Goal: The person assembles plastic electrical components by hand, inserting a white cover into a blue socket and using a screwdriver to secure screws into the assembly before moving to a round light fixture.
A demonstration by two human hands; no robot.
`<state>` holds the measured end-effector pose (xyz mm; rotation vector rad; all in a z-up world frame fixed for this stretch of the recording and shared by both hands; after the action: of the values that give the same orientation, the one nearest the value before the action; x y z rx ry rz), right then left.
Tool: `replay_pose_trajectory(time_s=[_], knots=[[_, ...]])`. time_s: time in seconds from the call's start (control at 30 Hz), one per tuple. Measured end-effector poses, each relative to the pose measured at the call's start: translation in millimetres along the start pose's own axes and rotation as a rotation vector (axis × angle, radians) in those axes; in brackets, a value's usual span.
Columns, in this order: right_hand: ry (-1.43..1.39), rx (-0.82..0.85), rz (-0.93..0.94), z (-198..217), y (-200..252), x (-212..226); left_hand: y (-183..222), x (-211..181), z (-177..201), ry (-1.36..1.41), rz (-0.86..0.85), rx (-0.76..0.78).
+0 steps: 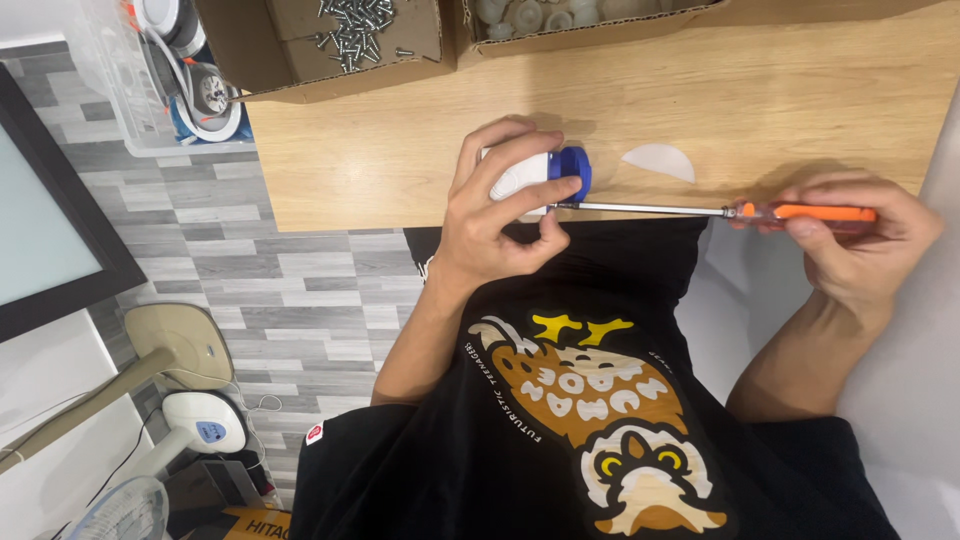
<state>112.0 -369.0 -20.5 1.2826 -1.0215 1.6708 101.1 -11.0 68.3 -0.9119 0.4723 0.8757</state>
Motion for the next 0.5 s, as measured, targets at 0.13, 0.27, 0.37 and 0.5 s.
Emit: replay_pose_trajectory(time_s=[0.13,0.27,0.37,0.5], knots=[[-0.024,0.001,0.060,8.9,6.5,-7.2,0.2,0.5,-0.4,0.001,0.003,0.003],[0.104,0.082,0.095,-8.7,-10.0,21.2,0.3,0.6,-0.5,0.000,0.002,0.004],[0.152,0.067,-0.047,-12.6,-11.2,19.5,0.9,0.8,-0.8,0.000,-0.009,-0.005],[0.071,0.029,-0.071,-0.6,-2.4,2.2,0.3,0.2,0.1,-0.002,-0.003,0.001]])
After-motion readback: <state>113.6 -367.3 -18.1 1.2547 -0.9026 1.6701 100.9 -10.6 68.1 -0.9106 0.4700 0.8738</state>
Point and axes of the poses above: each hand's wrist, its own y-axis away from the middle knuckle, its own z-axis out of the back of the hand, x = y × z, the point moved 10 cm from there along -y, towards the middle knuckle, and after that the axes turned 11 degrees about x, right-handed, at the moved point
